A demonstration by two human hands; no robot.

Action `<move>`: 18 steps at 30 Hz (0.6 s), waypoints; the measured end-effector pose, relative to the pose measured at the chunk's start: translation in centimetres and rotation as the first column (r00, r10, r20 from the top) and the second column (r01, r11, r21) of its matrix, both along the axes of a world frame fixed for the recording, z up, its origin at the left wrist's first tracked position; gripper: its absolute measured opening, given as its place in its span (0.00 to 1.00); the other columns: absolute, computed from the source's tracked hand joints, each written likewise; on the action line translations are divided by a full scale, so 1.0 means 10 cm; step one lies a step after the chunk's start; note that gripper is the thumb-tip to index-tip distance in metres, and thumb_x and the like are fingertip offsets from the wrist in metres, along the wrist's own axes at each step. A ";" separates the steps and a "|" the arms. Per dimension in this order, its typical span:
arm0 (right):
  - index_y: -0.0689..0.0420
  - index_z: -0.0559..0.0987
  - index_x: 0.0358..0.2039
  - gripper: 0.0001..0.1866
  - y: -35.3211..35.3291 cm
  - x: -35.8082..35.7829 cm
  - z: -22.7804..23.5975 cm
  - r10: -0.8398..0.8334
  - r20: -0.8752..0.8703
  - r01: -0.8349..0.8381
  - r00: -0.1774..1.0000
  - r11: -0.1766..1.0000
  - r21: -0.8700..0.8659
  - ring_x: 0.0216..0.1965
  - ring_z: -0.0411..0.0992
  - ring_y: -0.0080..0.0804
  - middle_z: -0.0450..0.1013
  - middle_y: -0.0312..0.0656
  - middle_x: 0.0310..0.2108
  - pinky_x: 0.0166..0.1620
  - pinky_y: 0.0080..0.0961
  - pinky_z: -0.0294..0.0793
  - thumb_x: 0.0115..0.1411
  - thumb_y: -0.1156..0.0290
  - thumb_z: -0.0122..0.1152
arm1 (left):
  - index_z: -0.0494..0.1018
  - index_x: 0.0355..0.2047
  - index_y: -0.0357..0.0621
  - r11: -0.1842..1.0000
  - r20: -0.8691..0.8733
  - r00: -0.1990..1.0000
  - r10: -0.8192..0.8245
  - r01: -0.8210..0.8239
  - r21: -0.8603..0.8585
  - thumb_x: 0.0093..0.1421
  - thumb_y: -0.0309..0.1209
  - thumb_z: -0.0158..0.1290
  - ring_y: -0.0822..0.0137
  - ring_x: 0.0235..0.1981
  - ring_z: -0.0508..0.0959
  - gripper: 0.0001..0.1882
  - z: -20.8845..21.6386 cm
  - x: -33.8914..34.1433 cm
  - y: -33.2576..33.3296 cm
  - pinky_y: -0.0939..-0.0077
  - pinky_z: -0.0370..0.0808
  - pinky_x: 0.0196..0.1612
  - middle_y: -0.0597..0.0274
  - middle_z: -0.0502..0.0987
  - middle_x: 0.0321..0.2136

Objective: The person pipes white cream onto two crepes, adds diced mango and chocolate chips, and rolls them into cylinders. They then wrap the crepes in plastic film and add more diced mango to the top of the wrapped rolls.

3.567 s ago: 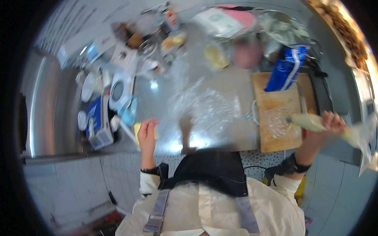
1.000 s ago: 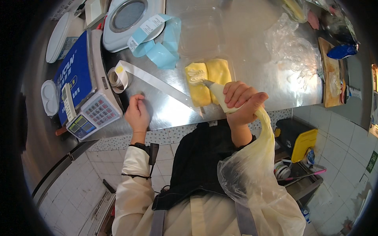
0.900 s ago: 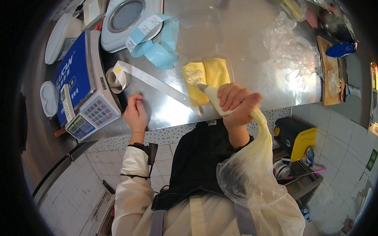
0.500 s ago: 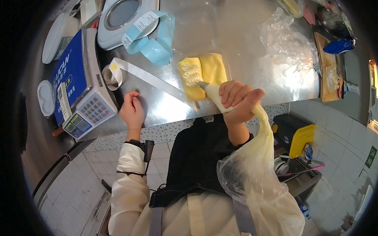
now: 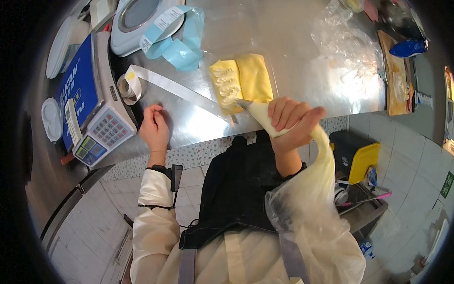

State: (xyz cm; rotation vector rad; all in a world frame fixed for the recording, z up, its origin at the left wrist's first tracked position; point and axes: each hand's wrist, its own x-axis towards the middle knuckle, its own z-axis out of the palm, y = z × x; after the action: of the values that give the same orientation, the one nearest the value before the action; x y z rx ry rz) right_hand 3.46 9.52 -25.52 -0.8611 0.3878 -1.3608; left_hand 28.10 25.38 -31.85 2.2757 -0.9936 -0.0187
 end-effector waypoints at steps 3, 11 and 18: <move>0.50 0.56 0.10 0.33 -0.24 -0.18 0.09 -0.019 0.261 -0.080 0.965 0.928 0.364 0.13 0.55 0.26 0.55 0.34 0.07 0.29 0.23 0.65 0.67 0.43 0.29 | 0.72 0.32 0.51 1.000 -0.018 1.000 0.006 -0.005 0.026 0.57 0.29 0.46 0.56 0.24 0.78 0.06 0.00 -0.01 0.03 0.66 0.72 0.26 0.61 0.77 0.24; 0.51 0.67 0.24 0.16 -0.73 -0.56 0.47 0.170 0.360 -0.205 0.917 0.977 0.061 0.51 0.65 0.49 0.67 0.37 0.28 0.66 0.60 0.34 0.64 0.55 0.44 | 0.71 0.33 0.51 0.999 0.014 1.000 0.020 -0.020 0.031 0.56 0.29 0.45 0.55 0.23 0.77 0.06 -0.01 0.01 -0.02 0.65 0.72 0.25 0.61 0.78 0.24; 0.57 0.66 0.15 0.35 -0.48 0.21 -0.05 -0.024 -0.164 0.007 0.986 0.994 -0.107 0.28 0.69 0.39 0.67 0.43 0.19 0.48 0.42 0.68 0.67 0.42 0.28 | 0.72 0.33 0.51 0.995 -0.014 0.999 0.044 -0.043 0.089 0.56 0.29 0.46 0.56 0.23 0.78 0.06 -0.01 -0.01 0.01 0.65 0.72 0.25 0.61 0.78 0.24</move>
State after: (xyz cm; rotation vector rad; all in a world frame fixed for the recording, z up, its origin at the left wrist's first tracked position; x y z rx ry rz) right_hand 5.56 4.77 -26.03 -1.0653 0.4544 -1.3373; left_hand 28.05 25.47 -31.97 2.3735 -0.9520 -0.0641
